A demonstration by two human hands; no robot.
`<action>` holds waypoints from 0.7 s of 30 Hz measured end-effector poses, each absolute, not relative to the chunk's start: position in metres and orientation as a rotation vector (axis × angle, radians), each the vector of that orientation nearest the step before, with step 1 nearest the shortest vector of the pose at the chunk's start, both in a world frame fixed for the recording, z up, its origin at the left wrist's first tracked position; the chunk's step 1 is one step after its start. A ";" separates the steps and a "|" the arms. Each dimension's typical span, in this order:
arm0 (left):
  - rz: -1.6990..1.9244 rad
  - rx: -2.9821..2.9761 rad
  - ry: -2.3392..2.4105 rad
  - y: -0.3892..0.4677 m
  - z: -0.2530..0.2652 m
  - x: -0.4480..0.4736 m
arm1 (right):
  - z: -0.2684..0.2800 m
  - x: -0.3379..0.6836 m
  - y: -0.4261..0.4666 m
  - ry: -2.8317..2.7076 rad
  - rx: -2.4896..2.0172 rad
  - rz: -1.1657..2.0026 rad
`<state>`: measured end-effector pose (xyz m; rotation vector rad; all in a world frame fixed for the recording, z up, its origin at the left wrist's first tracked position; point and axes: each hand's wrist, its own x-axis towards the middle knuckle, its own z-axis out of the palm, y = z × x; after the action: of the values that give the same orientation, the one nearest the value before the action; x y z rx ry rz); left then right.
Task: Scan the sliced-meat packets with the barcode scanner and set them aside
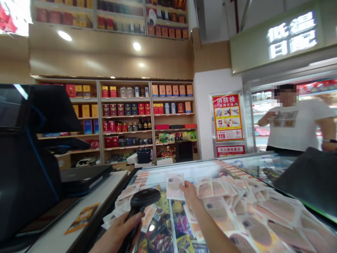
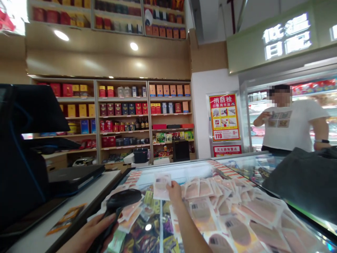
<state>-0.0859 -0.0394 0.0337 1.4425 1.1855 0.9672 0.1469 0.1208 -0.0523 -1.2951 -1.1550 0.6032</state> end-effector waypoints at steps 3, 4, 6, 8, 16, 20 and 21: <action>0.986 1.412 1.187 -0.039 0.037 -0.085 | -0.042 0.162 0.116 -1.241 -1.519 0.459; 0.990 1.409 1.178 -0.039 0.038 -0.088 | -0.038 0.170 0.115 -1.268 -1.610 0.386; 1.017 1.380 1.178 -0.039 0.038 -0.097 | -0.030 0.186 0.112 -1.314 -1.795 0.219; 1.056 1.327 1.222 -0.038 0.036 -0.110 | -0.024 0.202 0.107 -1.371 -1.941 0.079; 1.111 1.238 1.318 -0.036 0.017 -0.158 | -0.027 0.221 0.089 -1.420 -2.326 -0.403; 1.149 1.200 1.297 -0.043 0.016 -0.170 | -0.022 0.182 0.094 -1.484 -2.182 -0.417; 1.155 1.196 1.289 -0.045 0.017 -0.173 | -0.022 0.165 0.097 -1.549 -2.108 -0.337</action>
<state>-0.1730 -0.0445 0.0165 1.1964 1.2890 1.1552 0.1648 0.0965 -0.0217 -2.1079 -1.5493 -0.3372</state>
